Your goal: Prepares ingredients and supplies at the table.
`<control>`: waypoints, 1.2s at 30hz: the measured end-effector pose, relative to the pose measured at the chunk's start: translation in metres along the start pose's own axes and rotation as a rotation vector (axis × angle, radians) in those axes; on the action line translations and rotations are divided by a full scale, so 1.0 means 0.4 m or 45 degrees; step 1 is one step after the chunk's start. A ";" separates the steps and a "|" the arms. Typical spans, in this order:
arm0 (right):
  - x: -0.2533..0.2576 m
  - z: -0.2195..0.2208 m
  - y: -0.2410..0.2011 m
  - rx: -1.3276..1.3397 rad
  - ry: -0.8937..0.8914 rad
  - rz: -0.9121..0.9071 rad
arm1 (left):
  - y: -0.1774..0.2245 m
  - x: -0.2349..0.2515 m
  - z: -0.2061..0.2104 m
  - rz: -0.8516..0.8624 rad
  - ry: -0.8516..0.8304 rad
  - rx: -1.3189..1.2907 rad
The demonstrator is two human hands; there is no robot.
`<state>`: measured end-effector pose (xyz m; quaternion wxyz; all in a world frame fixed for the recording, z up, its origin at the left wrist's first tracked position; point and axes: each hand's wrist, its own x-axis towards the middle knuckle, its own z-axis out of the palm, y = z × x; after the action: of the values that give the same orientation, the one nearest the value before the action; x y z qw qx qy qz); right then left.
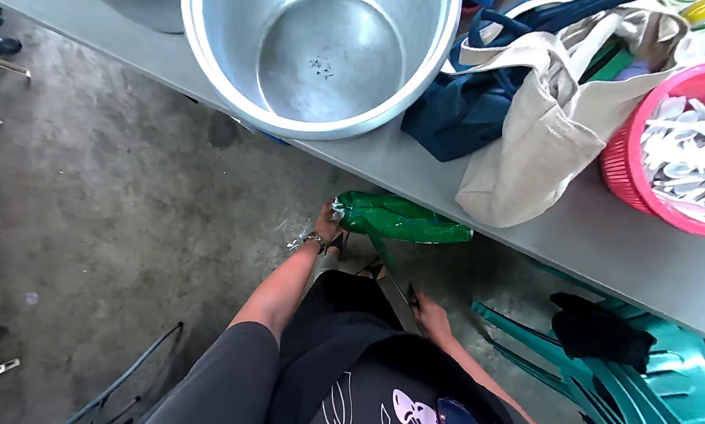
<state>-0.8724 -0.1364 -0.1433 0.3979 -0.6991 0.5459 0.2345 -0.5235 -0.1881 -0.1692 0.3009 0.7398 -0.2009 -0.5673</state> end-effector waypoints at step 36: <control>-0.179 0.017 0.272 0.380 0.256 0.118 | 0.127 -0.011 0.333 0.535 -0.324 1.562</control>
<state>-0.9959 -0.0992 -0.1251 0.4294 -0.6263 0.6432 0.0982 -0.6506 -0.2517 -0.1553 -0.0970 0.6491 -0.6619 -0.3621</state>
